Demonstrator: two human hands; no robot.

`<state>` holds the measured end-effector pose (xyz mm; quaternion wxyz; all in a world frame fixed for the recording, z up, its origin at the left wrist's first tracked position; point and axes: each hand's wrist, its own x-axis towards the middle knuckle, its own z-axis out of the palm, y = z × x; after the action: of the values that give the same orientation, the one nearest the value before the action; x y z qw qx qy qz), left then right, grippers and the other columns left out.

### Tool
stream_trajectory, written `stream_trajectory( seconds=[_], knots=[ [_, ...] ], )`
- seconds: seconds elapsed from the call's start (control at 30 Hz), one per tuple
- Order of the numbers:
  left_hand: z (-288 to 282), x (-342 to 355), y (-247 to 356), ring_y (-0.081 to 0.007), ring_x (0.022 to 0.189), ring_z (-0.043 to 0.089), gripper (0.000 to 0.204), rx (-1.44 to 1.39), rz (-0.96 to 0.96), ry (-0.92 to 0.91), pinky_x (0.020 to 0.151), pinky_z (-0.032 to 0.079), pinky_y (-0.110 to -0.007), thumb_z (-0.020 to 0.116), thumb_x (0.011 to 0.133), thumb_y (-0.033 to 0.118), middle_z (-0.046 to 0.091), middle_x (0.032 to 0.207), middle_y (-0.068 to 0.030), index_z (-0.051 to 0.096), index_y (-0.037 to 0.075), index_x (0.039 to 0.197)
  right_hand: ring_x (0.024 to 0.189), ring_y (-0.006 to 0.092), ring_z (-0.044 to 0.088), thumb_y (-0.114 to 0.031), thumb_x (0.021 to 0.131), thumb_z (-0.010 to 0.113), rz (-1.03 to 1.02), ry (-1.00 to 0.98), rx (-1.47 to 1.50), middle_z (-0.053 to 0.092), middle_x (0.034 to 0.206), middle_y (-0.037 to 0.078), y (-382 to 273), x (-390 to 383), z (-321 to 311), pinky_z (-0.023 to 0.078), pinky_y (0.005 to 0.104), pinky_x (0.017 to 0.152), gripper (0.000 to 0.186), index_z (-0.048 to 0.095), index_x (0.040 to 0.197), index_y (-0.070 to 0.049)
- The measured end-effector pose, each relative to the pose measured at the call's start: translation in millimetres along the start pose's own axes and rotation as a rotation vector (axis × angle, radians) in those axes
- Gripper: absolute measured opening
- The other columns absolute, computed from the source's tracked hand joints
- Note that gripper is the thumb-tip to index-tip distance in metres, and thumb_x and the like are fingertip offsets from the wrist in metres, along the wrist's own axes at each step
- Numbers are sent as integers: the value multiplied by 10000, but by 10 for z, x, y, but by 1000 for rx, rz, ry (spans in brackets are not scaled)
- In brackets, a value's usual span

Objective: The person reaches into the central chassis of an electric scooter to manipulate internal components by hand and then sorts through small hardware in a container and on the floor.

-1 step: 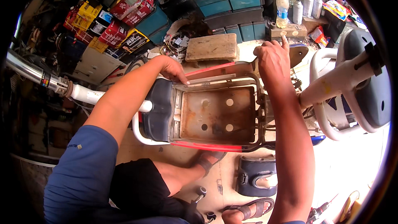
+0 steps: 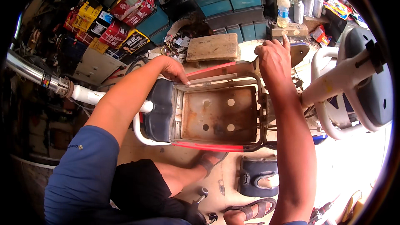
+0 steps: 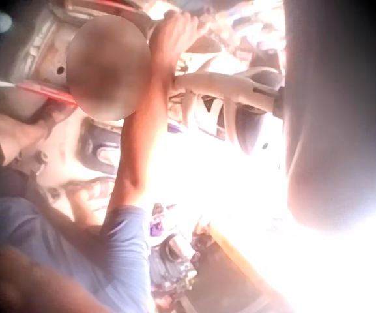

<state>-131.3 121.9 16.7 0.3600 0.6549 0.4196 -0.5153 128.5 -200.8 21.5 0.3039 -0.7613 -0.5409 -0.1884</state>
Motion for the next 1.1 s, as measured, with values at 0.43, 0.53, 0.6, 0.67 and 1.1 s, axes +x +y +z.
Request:
stream_trajectory(
  seconds=[0.43,0.53,0.6,0.67,1.1],
  knots=[
    [166,-16,153,-121,929,598,404,-168,90,83,802,457,-304,889,850,366,698,981,10,769,84,1112,910,309,692,-134,919,581,129,-15,-179,732,791,92,190,-121,31,375,629,1141,258,737,714,-113],
    [-27,87,-59,-123,970,637,347,-106,65,70,842,483,-297,859,886,288,744,1043,-7,768,63,1134,903,297,704,-101,885,613,107,27,-187,745,785,95,120,-52,6,404,632,1125,222,749,711,-117],
    [58,-7,36,-127,980,662,326,-131,69,47,871,498,-287,837,903,224,768,1090,-13,766,51,1170,858,303,723,-94,872,618,79,51,-195,738,757,114,136,-75,10,440,577,1064,213,743,702,-123],
    [-5,90,11,-127,954,664,310,-38,68,63,865,497,-282,833,890,195,768,1070,-11,772,48,1157,815,309,732,-93,860,624,64,61,-208,734,734,121,154,-74,-25,456,533,1013,205,737,693,-130],
    [161,-143,250,-137,823,622,411,418,108,143,726,504,-310,770,751,63,729,923,3,773,66,1161,824,367,716,-61,807,650,146,-99,-77,712,750,169,-13,-93,-124,496,583,973,151,688,661,-63]
  ],
)
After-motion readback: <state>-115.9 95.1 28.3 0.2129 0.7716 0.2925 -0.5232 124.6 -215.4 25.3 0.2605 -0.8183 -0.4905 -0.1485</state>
